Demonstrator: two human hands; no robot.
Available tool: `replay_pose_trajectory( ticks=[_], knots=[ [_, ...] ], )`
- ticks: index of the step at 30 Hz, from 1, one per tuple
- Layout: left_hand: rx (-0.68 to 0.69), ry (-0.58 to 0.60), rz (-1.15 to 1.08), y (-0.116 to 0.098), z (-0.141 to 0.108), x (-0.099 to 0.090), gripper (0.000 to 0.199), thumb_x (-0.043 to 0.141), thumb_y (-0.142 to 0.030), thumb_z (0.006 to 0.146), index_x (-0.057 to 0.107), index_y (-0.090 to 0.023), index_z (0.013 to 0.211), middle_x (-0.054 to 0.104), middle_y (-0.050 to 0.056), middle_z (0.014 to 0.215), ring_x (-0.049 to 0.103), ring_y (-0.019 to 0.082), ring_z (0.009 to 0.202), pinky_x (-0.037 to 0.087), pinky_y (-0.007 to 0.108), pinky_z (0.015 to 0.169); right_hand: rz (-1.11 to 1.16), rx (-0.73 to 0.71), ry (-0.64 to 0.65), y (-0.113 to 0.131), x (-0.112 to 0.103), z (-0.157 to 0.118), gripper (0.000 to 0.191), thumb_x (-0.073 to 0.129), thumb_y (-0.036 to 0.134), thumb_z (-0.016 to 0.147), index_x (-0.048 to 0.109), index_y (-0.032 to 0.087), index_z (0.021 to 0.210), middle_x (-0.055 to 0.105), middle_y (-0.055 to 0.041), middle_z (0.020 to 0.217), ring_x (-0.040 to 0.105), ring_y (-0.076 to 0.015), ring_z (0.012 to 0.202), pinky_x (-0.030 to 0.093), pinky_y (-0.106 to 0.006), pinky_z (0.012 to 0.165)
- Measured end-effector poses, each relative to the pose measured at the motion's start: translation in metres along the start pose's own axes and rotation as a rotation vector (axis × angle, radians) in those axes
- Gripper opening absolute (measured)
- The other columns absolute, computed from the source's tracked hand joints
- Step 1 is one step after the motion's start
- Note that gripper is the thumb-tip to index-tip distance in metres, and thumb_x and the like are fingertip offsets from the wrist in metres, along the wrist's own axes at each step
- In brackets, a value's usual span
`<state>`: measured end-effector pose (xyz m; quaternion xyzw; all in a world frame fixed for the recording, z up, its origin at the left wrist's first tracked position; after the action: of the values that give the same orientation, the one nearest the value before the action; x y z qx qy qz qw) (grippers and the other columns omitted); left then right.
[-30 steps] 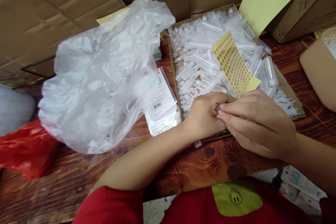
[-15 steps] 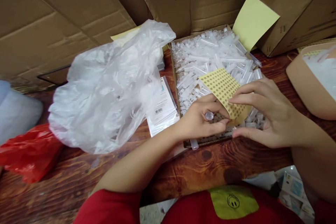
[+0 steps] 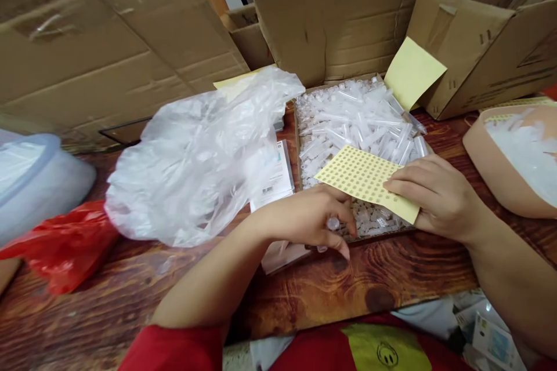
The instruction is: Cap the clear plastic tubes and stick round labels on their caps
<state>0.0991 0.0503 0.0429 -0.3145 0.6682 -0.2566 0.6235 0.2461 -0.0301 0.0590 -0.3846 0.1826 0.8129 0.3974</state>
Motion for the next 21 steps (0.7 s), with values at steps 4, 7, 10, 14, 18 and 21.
replay_pose_trajectory(
  ticks=[4,7,10,14,18,21],
  knots=[
    [-0.114,0.142,0.065,0.003,-0.009,0.006,0.053,0.096,-0.047,0.061,0.082,-0.024,0.107,0.07,0.005,0.094,0.063,0.022,0.096,0.048,0.028,0.088,0.044,0.0,0.004,-0.001,0.006,-0.003,0.026,0.063,0.005,0.083,0.068,0.014,0.108,0.072,-0.012,0.095,0.063,-0.0245,0.085,0.049,-0.039,0.074],
    [-0.174,0.141,0.028,0.002,-0.012,0.001,0.057,0.095,-0.051,0.06,0.081,-0.024,0.108,0.07,0.006,0.099,0.062,0.025,0.103,0.048,0.031,0.094,0.022,-0.012,-0.024,0.005,0.01,-0.002,0.03,0.06,0.004,0.083,0.069,0.016,0.109,0.071,-0.01,0.092,0.061,-0.0224,0.08,0.048,-0.037,0.069],
    [-0.205,0.041,-0.172,0.0,-0.007,-0.004,0.039,0.084,-0.048,0.078,0.08,-0.019,0.103,0.074,0.006,0.099,0.065,0.022,0.099,0.048,0.03,0.091,-0.044,-0.042,-0.085,0.012,0.009,-0.001,0.033,0.058,0.002,0.083,0.068,0.014,0.112,0.071,-0.0092,0.087,0.06,-0.022,0.077,0.047,-0.036,0.066],
    [-0.309,-0.223,-0.553,0.009,0.004,-0.002,0.027,0.073,-0.042,0.086,0.076,-0.015,0.091,0.075,0.003,0.089,0.064,0.016,0.083,0.048,0.028,0.078,-0.144,-0.056,-0.122,0.019,0.01,0.002,0.03,0.058,0.001,0.085,0.066,0.009,0.113,0.07,-0.0097,0.081,0.057,-0.0221,0.074,0.046,-0.036,0.063],
    [-0.368,-0.406,-0.853,0.023,0.012,0.008,0.012,0.075,-0.026,0.077,0.072,-0.014,0.077,0.071,0.0,0.074,0.059,0.011,0.067,0.046,0.025,0.068,-0.223,-0.061,-0.115,0.019,0.014,0.004,0.027,0.057,0.004,0.087,0.067,0.013,0.111,0.07,-0.0067,0.08,0.056,-0.0207,0.07,0.041,-0.037,0.06],
    [-0.375,-0.454,-1.004,0.031,0.015,0.012,0.007,0.072,-0.02,0.072,0.071,-0.014,0.07,0.068,-0.001,0.064,0.059,0.009,0.058,0.044,0.024,0.062,-0.191,-0.022,-0.089,0.013,0.014,0.006,0.03,0.057,0.004,0.084,0.067,0.017,0.109,0.07,-0.0056,0.084,0.058,-0.0203,0.074,0.042,-0.037,0.064]
  ],
)
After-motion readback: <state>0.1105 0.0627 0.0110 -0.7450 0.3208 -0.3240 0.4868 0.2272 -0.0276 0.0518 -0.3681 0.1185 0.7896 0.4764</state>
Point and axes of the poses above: each hand's wrist, its own z-axis towards the middle knuckle, its own x-axis out of the palm, y = z × x, the point moved 7 cm from there along z, towards the middle knuckle
